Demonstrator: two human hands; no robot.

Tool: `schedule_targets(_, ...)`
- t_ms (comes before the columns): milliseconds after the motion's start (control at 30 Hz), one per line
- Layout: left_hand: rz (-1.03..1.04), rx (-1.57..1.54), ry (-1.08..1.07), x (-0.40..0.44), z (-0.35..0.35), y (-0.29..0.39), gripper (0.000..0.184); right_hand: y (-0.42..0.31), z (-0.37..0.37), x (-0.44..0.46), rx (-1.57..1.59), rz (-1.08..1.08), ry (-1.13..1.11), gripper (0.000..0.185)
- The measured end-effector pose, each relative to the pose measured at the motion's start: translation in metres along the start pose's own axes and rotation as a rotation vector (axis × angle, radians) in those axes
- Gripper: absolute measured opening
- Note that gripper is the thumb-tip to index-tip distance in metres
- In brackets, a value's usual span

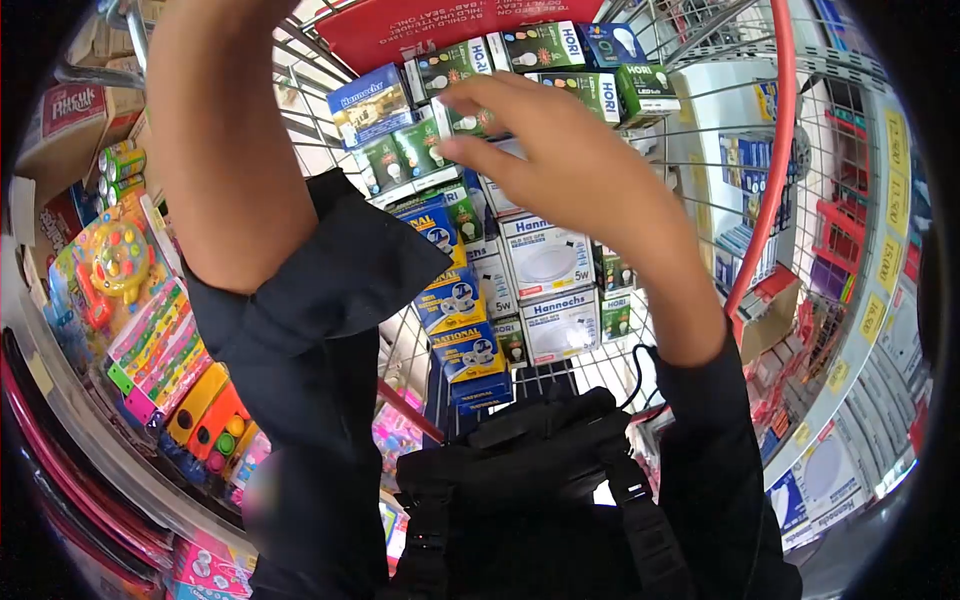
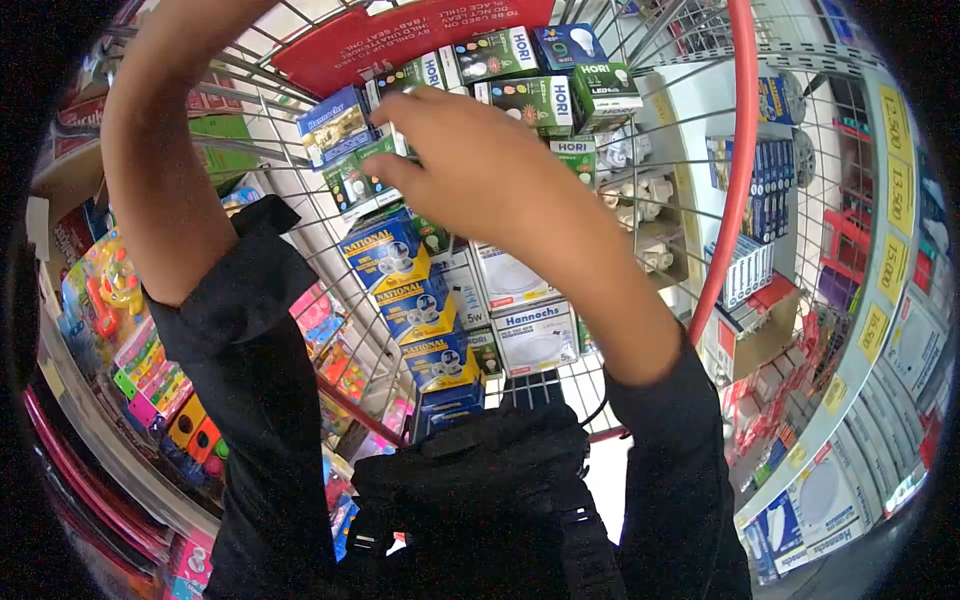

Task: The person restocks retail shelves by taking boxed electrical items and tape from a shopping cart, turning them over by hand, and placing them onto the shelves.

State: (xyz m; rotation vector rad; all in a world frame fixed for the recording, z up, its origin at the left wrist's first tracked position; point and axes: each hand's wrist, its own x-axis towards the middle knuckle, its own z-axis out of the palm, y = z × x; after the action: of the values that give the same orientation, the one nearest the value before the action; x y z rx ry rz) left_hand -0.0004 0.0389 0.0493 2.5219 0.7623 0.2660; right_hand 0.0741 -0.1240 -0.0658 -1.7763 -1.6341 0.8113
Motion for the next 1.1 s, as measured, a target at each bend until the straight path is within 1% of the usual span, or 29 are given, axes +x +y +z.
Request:
schedule_targets(67, 0.149, -0.07, 0.18, -0.003, 0.009, -0.019, 0.029, 0.006, 0.037, 0.025, -0.076, 0.076, 0.087, 0.056)
schedule_targets(100, 0.102, -0.099, 0.163, -0.002, 0.003, -0.017, 0.029, 0.01, 0.054, 0.038, -0.108, 0.109, 0.097, 0.061)
schedule_targets(133, 0.098, -0.132, 0.111, -0.001, -0.003, -0.017, 0.028, 0.012, 0.071, 0.049, -0.137, 0.143, 0.106, 0.067)
schedule_targets(200, 0.086, -0.196, 0.009, 0.0, -0.015, -0.018, 0.027, 0.01, 0.108, 0.06, -0.221, 0.165, 0.215, 0.071)
schedule_targets(233, 0.094, -0.186, 0.011, -0.001, -0.012, -0.019, 0.027, 0.007, 0.122, 0.062, -0.264, 0.177, 0.262, 0.073)
schedule_targets(333, 0.125, -0.152, 0.029, -0.003, -0.004, -0.021, 0.028, -0.006, 0.144, 0.066, -0.249, 0.217, 0.454, 0.059)
schedule_targets(367, 0.137, -0.138, 0.037, -0.003, -0.003, -0.021, 0.028, -0.005, 0.142, 0.069, -0.194, 0.238, 0.49, 0.058)
schedule_targets(467, 0.143, -0.028, 0.14, -0.003, 0.006, -0.018, 0.029, 0.003, 0.143, 0.076, 0.19, 0.228, 0.532, 0.063)
schedule_targets(500, 0.133, -0.031, 0.145, -0.003, 0.009, -0.016, 0.029, 0.005, 0.143, 0.074, 0.155, 0.196, 0.534, 0.054)
schedule_targets(600, 0.123, -0.088, 0.108, -0.002, 0.009, -0.011, 0.028, 0.001, 0.112, 0.059, 0.245, 0.227, 0.409, 0.047)
schedule_targets(633, 0.128, -0.045, 0.105, -0.006, 0.013, -0.004, 0.028, 0.001, 0.096, 0.052, 0.267, 0.21, 0.415, 0.042)
schedule_targets(667, 0.131, 0.009, 0.107, -0.008, 0.016, 0.004, 0.029, -0.002, 0.073, 0.042, 0.295, 0.199, 0.357, 0.045)
schedule_targets(700, 0.134, 0.042, 0.106, -0.009, 0.017, 0.009, 0.029, -0.002, 0.055, 0.03, 0.32, 0.124, 0.422, 0.038)
schedule_targets(733, 0.135, 0.077, 0.119, -0.01, 0.016, 0.016, 0.031, -0.002, 0.033, 0.017, 0.242, 0.11, 0.463, 0.037)
schedule_targets(800, 0.126, 0.08, 0.125, -0.013, 0.011, 0.033, 0.036, 0.002, -0.009, -0.005, 0.272, -0.003, 0.58, 0.033)
schedule_targets(833, 0.128, 0.041, 0.095, -0.01, 0.012, 0.038, 0.039, -0.002, -0.032, -0.017, 0.212, -0.006, 0.596, 0.034)
schedule_targets(867, 0.177, -0.184, -0.073, 0.004, 0.014, 0.012, 0.039, 0.005, -0.042, -0.025, 0.267, -0.065, 0.677, 0.037)
schedule_targets(900, 0.187, -0.412, -0.252, 0.018, 0.015, -0.014, 0.042, 0.008, -0.053, -0.031, 0.265, -0.056, 0.72, 0.04)
schedule_targets(933, 0.302, -0.401, -0.207, 0.016, 0.02, -0.005, 0.043, 0.01, -0.059, -0.04, 0.27, -0.036, 0.761, 0.043)
schedule_targets(1000, 0.39, -0.338, -0.209, 0.012, 0.027, 0.017, 0.049, 0.011, -0.068, -0.047, 0.223, -0.062, 0.812, 0.042)
schedule_targets(1033, 0.41, -0.297, -0.177, 0.012, 0.035, 0.024, 0.049, 0.007, -0.071, -0.049, 0.194, -0.052, 0.826, 0.041)
schedule_targets(1067, 0.387, -0.307, -0.212, 0.011, 0.039, 0.027, 0.046, 0.001, -0.072, -0.052, 0.169, -0.029, 0.839, 0.04)
schedule_targets(1100, 0.364, -0.316, -0.244, 0.01, 0.042, 0.029, 0.043, -0.008, -0.073, -0.053, 0.26, 0.003, 0.853, 0.032)
